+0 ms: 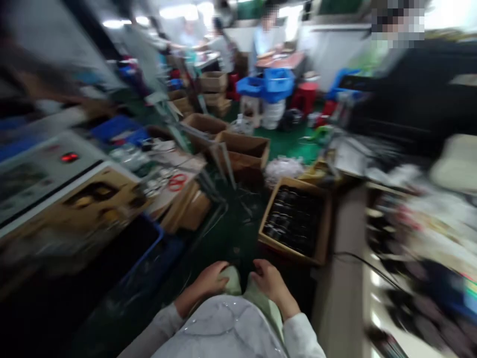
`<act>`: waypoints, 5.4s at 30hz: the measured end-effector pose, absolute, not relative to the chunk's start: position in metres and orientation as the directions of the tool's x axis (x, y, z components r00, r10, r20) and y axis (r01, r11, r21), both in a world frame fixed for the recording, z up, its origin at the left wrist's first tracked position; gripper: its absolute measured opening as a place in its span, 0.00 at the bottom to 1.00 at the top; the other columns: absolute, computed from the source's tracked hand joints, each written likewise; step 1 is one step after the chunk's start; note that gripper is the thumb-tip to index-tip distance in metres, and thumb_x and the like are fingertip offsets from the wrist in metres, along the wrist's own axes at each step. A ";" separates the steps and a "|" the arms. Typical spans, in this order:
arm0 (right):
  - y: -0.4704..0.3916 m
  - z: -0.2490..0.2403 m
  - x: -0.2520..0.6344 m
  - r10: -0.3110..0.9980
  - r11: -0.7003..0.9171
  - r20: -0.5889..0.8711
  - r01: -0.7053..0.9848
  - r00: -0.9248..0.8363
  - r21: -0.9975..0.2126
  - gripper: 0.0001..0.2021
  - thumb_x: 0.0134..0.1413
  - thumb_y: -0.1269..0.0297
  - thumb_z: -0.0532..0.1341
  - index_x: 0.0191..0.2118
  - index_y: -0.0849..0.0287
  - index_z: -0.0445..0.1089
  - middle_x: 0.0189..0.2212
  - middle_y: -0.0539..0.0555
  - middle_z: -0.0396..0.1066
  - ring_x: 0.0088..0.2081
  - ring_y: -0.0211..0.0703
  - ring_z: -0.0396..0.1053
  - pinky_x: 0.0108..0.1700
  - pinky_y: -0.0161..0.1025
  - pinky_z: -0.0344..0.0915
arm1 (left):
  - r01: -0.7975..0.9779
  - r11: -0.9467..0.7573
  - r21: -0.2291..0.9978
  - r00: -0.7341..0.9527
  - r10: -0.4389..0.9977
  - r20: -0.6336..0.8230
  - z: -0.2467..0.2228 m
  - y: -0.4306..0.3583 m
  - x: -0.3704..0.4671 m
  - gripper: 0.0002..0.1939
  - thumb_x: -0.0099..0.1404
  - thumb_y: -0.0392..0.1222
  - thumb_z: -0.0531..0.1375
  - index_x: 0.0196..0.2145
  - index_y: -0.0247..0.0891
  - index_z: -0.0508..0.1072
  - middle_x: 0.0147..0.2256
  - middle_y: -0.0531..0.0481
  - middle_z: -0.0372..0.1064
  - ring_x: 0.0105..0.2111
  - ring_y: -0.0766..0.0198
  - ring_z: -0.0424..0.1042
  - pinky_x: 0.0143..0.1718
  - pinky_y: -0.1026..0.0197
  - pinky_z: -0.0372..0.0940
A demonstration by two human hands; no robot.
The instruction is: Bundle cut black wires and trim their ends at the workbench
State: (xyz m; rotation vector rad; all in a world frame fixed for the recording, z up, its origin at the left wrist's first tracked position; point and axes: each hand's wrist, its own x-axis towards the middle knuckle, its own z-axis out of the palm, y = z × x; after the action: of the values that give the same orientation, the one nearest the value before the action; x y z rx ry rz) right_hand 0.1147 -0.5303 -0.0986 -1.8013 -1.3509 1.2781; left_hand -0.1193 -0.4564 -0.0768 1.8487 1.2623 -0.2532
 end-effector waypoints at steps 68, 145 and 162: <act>-0.758 -0.024 0.244 0.078 -0.439 -0.141 -0.093 0.987 -0.894 0.20 0.48 0.54 0.65 0.45 0.59 0.68 0.44 0.57 0.73 0.45 0.49 0.69 0.47 0.45 0.64 | 0.364 0.061 0.929 0.931 -0.036 -0.362 -0.028 -0.616 0.276 0.24 0.44 0.46 0.72 0.37 0.33 0.73 0.37 0.45 0.74 0.37 0.60 0.72 0.45 0.56 0.65; -0.758 -0.042 0.283 0.126 -0.460 0.014 0.071 0.992 -0.885 0.15 0.44 0.51 0.66 0.36 0.53 0.71 0.42 0.56 0.68 0.49 0.55 0.62 0.53 0.52 0.56 | -0.242 -0.582 0.777 0.934 -0.356 0.024 -0.058 -0.617 0.285 0.18 0.47 0.39 0.66 0.38 0.43 0.74 0.45 0.48 0.74 0.51 0.55 0.67 0.61 0.48 0.46; -0.761 -0.046 0.270 0.163 -0.460 0.012 0.086 0.987 -0.884 0.26 0.40 0.47 0.68 0.46 0.52 0.68 0.53 0.58 0.64 0.56 0.57 0.57 0.57 0.53 0.55 | -0.257 -0.572 0.779 0.936 -0.349 0.052 -0.064 -0.615 0.285 0.19 0.45 0.40 0.63 0.38 0.43 0.74 0.47 0.47 0.73 0.50 0.53 0.68 0.61 0.49 0.47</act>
State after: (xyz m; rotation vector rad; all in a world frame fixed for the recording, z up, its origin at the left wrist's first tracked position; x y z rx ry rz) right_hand 0.2704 -0.7610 -0.0463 -2.0517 -0.1755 0.0892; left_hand 0.2855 -0.6151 -0.0643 2.2085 -0.4269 -0.1335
